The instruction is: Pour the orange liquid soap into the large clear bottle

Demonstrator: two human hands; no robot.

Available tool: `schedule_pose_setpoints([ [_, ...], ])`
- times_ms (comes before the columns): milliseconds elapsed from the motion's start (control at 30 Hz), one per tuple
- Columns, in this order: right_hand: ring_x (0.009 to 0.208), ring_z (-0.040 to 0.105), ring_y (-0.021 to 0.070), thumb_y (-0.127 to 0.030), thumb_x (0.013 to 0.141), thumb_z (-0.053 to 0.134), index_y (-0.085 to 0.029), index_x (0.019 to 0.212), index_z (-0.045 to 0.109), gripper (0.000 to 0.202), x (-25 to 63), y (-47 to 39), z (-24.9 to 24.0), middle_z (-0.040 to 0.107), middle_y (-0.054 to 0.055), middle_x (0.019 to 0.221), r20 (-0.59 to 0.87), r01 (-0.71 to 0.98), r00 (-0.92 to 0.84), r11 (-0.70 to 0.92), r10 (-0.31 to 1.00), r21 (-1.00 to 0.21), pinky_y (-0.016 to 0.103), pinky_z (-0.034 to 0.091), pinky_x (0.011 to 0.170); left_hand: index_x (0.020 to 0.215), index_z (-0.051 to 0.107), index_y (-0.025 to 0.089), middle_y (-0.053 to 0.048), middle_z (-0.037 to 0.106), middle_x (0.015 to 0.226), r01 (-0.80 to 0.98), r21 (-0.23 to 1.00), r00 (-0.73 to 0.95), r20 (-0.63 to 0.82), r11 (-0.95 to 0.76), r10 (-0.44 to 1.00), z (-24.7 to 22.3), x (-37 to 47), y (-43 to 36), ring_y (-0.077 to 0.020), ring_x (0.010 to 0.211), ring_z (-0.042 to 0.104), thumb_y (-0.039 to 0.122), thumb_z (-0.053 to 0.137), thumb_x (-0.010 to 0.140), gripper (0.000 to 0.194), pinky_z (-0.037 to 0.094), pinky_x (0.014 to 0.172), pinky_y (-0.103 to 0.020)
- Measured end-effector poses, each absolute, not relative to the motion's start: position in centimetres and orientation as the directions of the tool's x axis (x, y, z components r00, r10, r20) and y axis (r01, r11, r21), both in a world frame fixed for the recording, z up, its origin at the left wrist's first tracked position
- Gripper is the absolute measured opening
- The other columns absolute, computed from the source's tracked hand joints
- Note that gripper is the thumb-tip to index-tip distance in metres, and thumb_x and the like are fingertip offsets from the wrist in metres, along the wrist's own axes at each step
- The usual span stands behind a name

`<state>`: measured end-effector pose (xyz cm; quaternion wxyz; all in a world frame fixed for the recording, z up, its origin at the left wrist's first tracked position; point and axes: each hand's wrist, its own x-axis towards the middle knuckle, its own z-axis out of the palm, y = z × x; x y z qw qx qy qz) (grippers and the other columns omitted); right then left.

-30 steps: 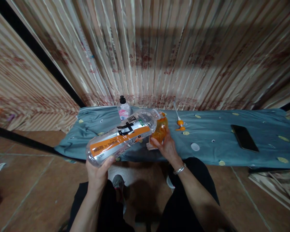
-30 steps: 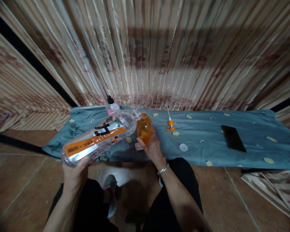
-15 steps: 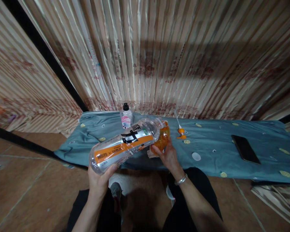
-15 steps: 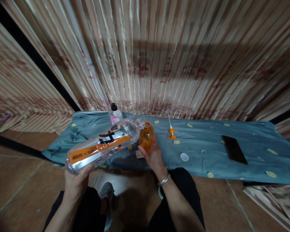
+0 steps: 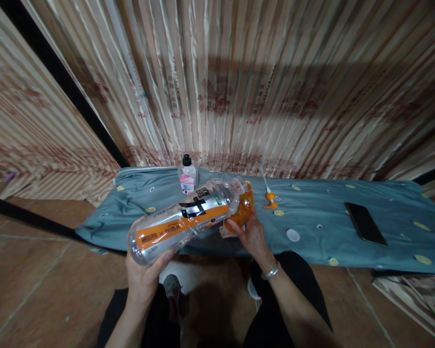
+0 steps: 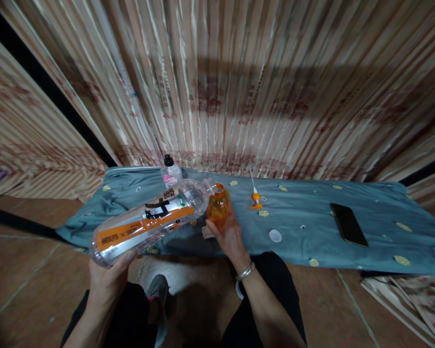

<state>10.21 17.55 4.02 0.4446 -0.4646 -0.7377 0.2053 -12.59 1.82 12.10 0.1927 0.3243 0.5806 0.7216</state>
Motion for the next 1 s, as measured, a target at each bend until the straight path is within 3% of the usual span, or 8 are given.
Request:
schedule_pose_setpoints([
  [133, 0.125, 0.073, 0.0398, -0.071, 0.094, 0.063, -0.011, 0.156, 0.04, 0.089, 10.2, 17.6, 3.8, 0.068, 0.028, 0.141, 0.474, 0.471, -0.18, 0.499, 0.862, -0.727, 0.059, 0.062, 0.102, 0.137, 0.061, 0.021, -0.01, 0.074, 0.122, 0.078, 0.969, -0.724, 0.218, -0.235, 0.654, 12.3, -12.3, 1.8, -0.0318, 0.113, 0.072, 0.046, 0.099, 0.057, 0.092, 0.054, 0.109, -0.047],
  [333, 0.124, 0.073, 0.0405, -0.076, 0.093, 0.06, -0.008, 0.153, 0.044, 0.092, 10.1, 17.5, 4.1, 0.07, 0.028, 0.137, 0.458, 0.483, -0.171, 0.479, 0.873, -0.733, 0.057, 0.062, 0.102, 0.136, 0.062, 0.018, -0.011, 0.076, 0.117, 0.083, 0.964, -0.718, 0.234, -0.253, 0.656, 11.5, -13.1, 1.9, -0.029, 0.102, 0.074, 0.044, 0.1, 0.054, 0.094, 0.06, 0.095, -0.04],
  [533, 0.12, 0.074, 0.041, -0.078, 0.092, 0.058, -0.012, 0.153, 0.044, 0.091, 10.0, 17.4, 4.2, 0.072, 0.027, 0.132, 0.462, 0.477, -0.147, 0.472, 0.874, -0.741, 0.063, 0.062, 0.098, 0.141, 0.058, 0.016, -0.015, 0.076, 0.125, 0.072, 0.974, -0.717, 0.2, -0.214, 0.668, 10.5, -13.8, 1.7, -0.0328, 0.109, 0.075, 0.043, 0.1, 0.052, 0.102, 0.06, 0.098, -0.043],
  [867, 0.122, 0.074, 0.0409, -0.072, 0.093, 0.062, -0.012, 0.154, 0.043, 0.088, 10.0, 17.6, 3.9, 0.071, 0.027, 0.136, 0.461, 0.47, -0.162, 0.479, 0.872, -0.741, 0.062, 0.062, 0.1, 0.138, 0.06, 0.016, -0.013, 0.077, 0.12, 0.083, 0.971, -0.736, 0.211, -0.223, 0.643, 11.3, -13.2, 2.0, -0.0305, 0.104, 0.075, 0.044, 0.101, 0.049, 0.102, 0.059, 0.094, -0.039],
  [1000, 0.123, 0.073, 0.0413, -0.071, 0.093, 0.062, -0.013, 0.153, 0.045, 0.086, 10.1, 17.6, 3.9, 0.07, 0.027, 0.137, 0.447, 0.465, -0.162, 0.468, 0.88, -0.752, 0.064, 0.061, 0.101, 0.137, 0.061, 0.017, -0.013, 0.075, 0.124, 0.086, 0.962, -0.722, 0.239, -0.258, 0.65, 10.6, -13.8, 1.9, -0.0292, 0.107, 0.074, 0.041, 0.101, 0.052, 0.097, 0.058, 0.099, -0.04],
])
